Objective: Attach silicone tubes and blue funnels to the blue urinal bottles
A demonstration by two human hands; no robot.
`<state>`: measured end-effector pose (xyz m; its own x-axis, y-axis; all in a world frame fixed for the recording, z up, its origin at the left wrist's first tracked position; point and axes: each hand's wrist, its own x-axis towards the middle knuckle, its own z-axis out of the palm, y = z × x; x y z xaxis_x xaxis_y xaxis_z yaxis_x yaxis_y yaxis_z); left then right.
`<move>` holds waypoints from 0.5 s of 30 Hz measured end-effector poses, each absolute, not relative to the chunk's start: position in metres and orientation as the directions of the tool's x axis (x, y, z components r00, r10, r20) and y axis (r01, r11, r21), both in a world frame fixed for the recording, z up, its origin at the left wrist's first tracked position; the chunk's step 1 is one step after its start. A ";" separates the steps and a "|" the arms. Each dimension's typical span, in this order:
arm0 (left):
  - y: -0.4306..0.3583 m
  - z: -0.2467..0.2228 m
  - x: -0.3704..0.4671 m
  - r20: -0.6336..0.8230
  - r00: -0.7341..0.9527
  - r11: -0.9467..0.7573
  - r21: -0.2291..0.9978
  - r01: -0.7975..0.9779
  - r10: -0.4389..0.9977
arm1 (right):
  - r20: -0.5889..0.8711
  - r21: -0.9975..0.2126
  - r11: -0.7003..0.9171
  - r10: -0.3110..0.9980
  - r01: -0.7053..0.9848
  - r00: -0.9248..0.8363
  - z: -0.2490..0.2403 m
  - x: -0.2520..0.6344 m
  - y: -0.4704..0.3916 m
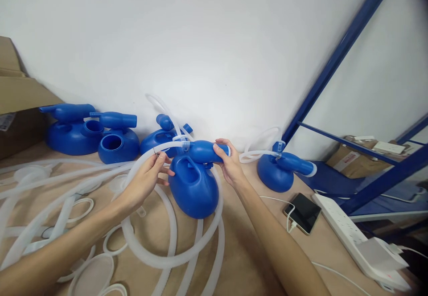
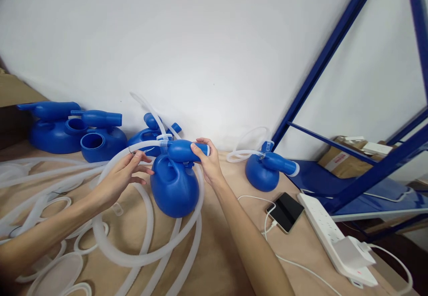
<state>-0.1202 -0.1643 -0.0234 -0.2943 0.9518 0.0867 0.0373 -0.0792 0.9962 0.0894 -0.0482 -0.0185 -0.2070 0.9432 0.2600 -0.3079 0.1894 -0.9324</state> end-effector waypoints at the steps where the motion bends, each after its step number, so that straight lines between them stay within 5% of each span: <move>1: -0.164 -0.024 -0.121 0.085 -0.284 -0.081 0.996 0.028 0.955 | 0.261 -0.933 0.191 0.943 -0.306 -0.208 -0.019 0.089 -0.048; 15: -0.165 -0.017 -0.123 -0.021 -0.204 0.004 0.997 -0.083 0.979 | 0.408 -0.910 0.368 0.879 -0.194 -0.248 -0.023 0.095 -0.044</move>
<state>-0.1227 -0.1655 -0.0168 -0.2035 0.9788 -0.0212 -0.0833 0.0043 0.9965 0.0951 -0.0439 -0.0227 -0.2481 0.8786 0.4080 -0.1936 0.3677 -0.9096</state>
